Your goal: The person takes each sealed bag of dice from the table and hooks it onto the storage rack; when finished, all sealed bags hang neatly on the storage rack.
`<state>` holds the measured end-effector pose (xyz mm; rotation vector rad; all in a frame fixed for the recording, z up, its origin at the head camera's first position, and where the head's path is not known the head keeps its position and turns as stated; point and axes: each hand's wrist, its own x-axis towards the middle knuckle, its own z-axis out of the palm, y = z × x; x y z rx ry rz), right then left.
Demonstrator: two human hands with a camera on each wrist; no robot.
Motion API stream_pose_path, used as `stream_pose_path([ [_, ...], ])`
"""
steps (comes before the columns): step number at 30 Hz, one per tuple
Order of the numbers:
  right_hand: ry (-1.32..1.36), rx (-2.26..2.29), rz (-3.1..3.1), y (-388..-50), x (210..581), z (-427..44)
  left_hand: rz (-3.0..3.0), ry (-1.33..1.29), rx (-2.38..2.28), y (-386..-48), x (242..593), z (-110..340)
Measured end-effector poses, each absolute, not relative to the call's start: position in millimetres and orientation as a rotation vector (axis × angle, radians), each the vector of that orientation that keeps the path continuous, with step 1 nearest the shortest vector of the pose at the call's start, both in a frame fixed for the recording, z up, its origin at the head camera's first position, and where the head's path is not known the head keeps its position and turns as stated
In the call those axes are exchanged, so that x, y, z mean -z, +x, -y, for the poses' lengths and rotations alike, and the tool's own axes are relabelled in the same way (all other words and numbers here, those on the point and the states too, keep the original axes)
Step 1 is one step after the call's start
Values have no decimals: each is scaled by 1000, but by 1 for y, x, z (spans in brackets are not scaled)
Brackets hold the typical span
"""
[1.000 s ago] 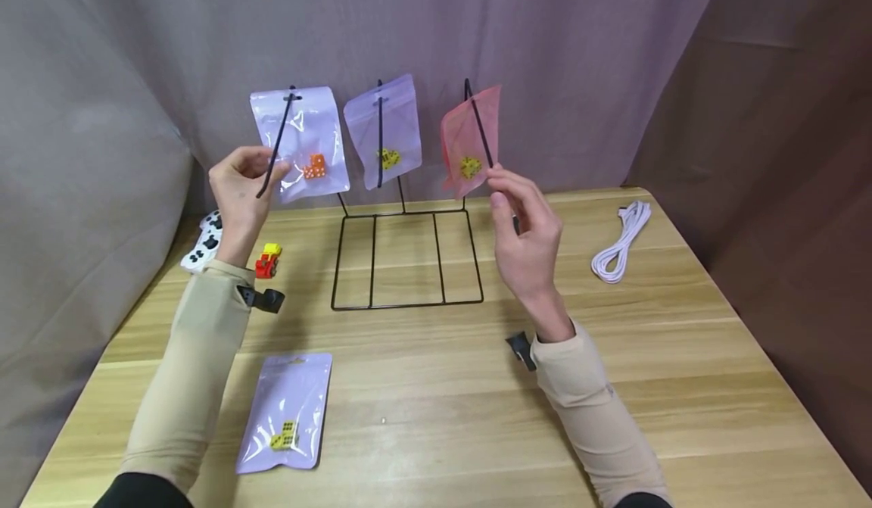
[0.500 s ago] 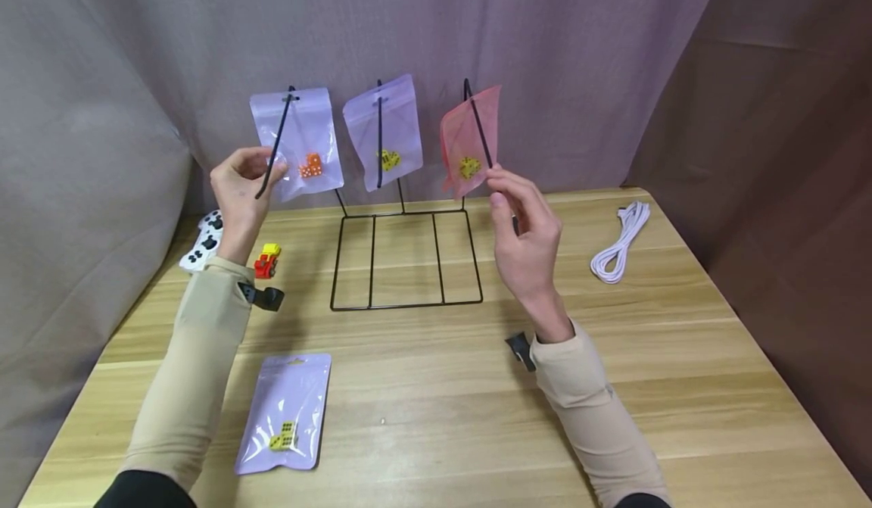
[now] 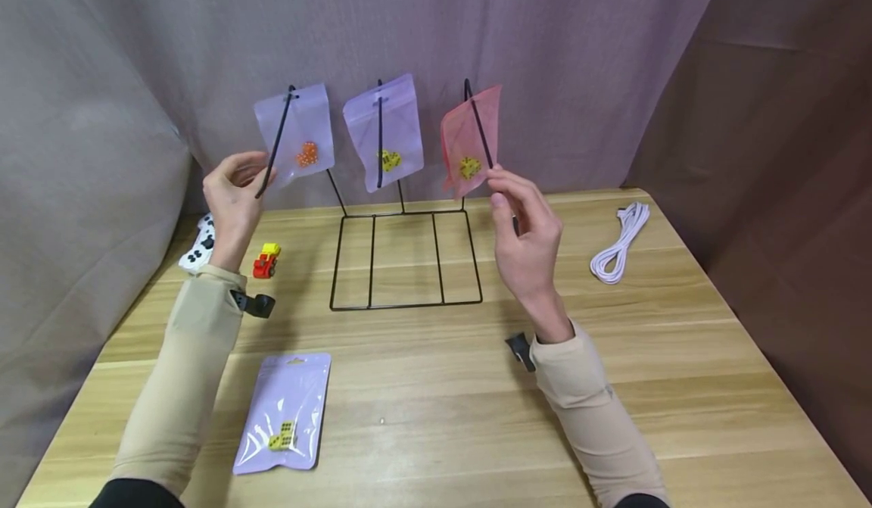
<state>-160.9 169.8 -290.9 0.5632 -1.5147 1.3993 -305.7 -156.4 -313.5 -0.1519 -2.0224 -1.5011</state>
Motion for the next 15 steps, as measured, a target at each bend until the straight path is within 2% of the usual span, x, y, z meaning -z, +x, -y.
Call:
stream_pose_path([
  [6, 566, -1404, 1514, -162, 292, -170, 2021, -207, 1423, -286, 318, 163],
  [15, 569, -1412, 1512, -162, 292, -168, 2084, -463, 1314, -222, 328, 173],
])
